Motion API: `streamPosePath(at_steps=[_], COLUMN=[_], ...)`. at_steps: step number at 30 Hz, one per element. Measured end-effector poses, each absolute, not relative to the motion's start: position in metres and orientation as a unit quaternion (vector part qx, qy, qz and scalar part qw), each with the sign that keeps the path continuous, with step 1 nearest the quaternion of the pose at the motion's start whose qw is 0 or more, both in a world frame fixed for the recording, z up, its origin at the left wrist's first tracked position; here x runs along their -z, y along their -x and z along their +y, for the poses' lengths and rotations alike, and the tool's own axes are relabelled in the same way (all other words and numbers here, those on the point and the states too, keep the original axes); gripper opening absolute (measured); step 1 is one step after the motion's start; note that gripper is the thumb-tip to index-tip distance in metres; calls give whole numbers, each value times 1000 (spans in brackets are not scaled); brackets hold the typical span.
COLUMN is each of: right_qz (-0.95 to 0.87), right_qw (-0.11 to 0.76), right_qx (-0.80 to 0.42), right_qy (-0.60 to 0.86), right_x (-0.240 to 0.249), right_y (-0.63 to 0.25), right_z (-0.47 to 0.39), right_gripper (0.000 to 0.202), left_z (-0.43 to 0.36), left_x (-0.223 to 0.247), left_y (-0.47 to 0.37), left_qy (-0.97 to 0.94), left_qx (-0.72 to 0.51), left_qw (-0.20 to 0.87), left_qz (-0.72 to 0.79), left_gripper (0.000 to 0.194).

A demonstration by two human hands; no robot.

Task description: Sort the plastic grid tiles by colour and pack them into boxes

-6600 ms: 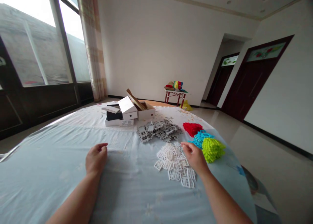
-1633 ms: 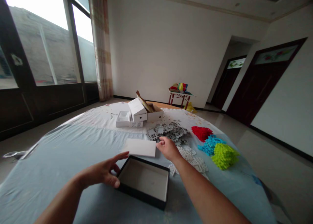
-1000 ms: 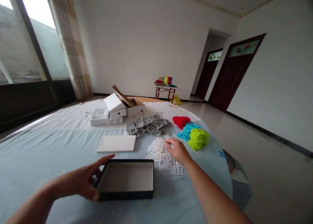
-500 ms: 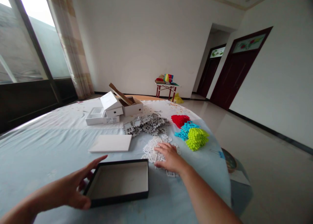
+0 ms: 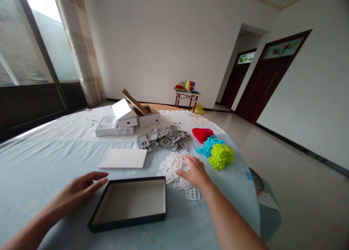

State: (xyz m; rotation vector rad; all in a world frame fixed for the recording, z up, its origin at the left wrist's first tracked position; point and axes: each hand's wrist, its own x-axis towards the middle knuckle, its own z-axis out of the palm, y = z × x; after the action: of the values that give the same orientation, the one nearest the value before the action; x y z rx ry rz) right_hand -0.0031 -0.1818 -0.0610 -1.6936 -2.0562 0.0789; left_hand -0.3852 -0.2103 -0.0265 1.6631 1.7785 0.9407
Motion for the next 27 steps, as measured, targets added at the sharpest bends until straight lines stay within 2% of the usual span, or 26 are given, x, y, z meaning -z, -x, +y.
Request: streamPosePath(at_steps=[3, 5, 13, 20, 27], right_qz=[-746, -743, -731, -738, -753], right_qw=[213, 210, 272, 307, 319], right_qx=[-45, -51, -97, -127, -86], right_qy=[629, 633, 618, 587, 569], right_x=[64, 64, 60, 59, 65], right_y=[4, 6, 10, 11, 11], right_z=[-179, -178, -180, -184, -184], right_gripper=[57, 53, 37, 31, 29], left_z=[-205, -204, -201, -198, -195], left_x=[31, 36, 44, 41, 40], left_y=[383, 383, 389, 385, 381], left_qy=[-612, -594, -540, -548, -556], left_qx=[-309, -333, -383, -402, -411], left_qw=[294, 278, 269, 249, 255], left_qz=[666, 677, 700, 690, 676], left_gripper=[53, 53, 50, 51, 48])
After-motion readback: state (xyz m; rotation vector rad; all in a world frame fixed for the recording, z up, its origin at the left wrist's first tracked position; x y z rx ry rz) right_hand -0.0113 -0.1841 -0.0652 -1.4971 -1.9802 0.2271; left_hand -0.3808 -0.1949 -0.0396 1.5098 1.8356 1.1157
